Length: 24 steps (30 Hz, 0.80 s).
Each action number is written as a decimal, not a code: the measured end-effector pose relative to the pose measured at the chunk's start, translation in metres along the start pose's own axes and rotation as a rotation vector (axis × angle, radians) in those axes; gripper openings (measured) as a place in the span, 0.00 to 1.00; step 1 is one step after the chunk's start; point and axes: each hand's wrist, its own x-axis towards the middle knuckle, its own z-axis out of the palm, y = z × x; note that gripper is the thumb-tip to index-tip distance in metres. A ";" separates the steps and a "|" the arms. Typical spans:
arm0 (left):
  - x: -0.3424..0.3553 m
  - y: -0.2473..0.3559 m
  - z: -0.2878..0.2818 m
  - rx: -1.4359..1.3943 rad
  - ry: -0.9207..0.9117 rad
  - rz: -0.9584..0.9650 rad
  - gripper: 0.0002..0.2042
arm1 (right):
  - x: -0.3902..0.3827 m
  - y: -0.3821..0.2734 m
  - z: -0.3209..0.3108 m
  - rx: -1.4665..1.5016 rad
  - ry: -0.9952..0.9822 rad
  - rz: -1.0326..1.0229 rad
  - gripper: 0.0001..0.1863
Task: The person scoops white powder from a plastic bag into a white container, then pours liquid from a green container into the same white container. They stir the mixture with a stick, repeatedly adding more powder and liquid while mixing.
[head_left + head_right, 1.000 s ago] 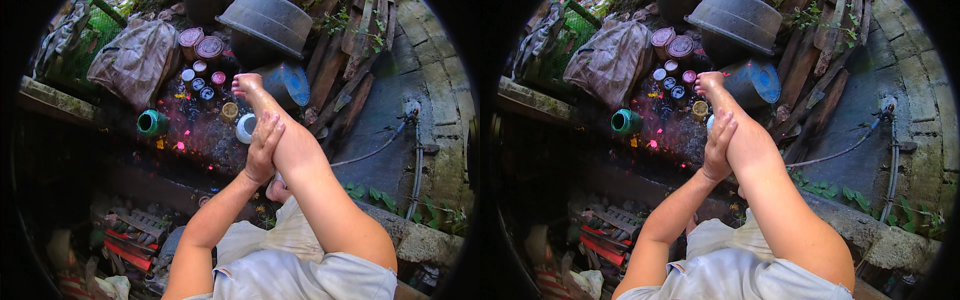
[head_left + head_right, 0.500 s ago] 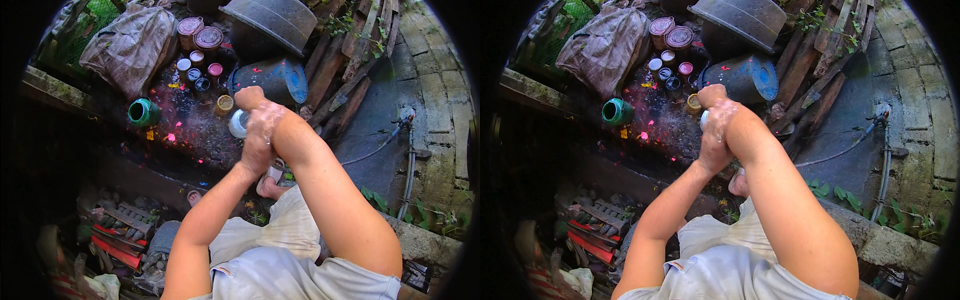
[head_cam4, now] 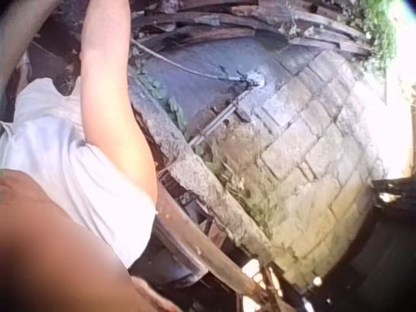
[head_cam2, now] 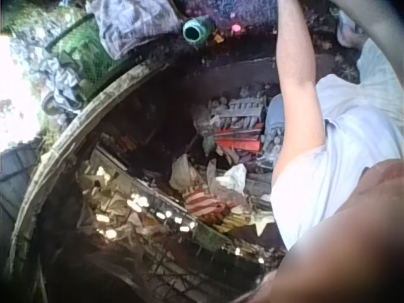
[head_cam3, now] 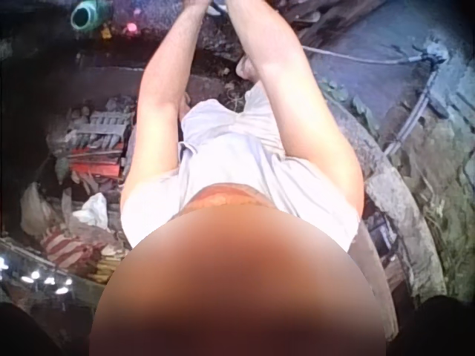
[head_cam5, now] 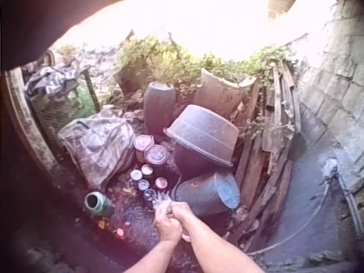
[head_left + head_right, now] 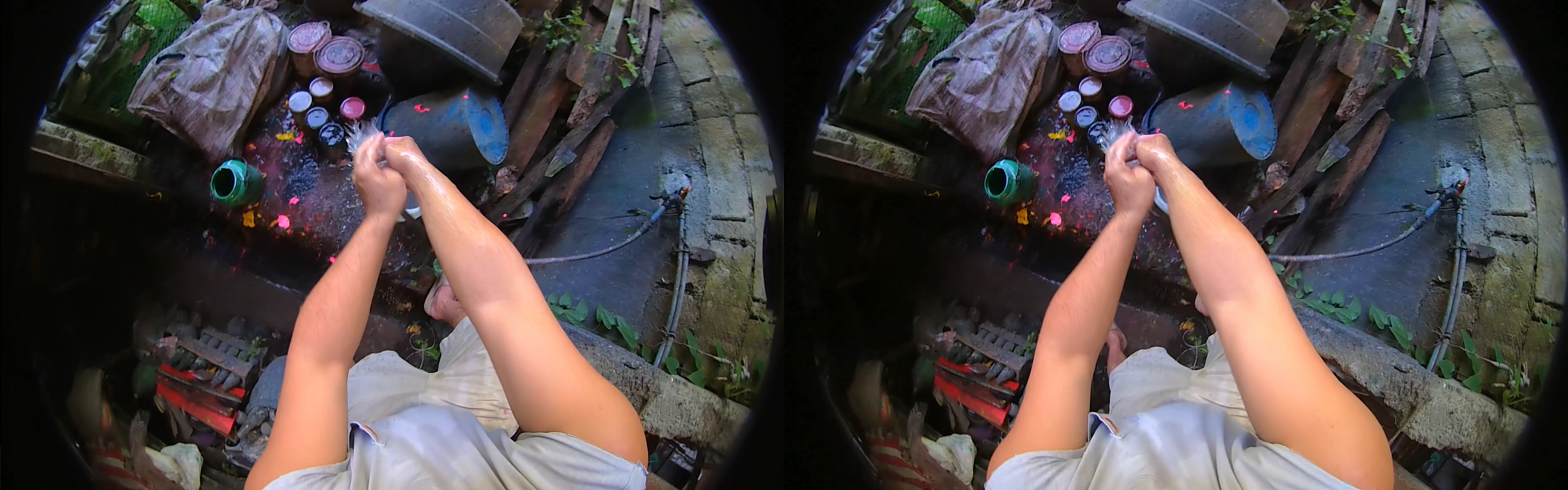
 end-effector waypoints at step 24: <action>-0.110 -0.143 0.130 0.401 -0.772 -0.212 0.14 | -0.103 0.148 -0.188 -0.708 0.152 -0.156 0.12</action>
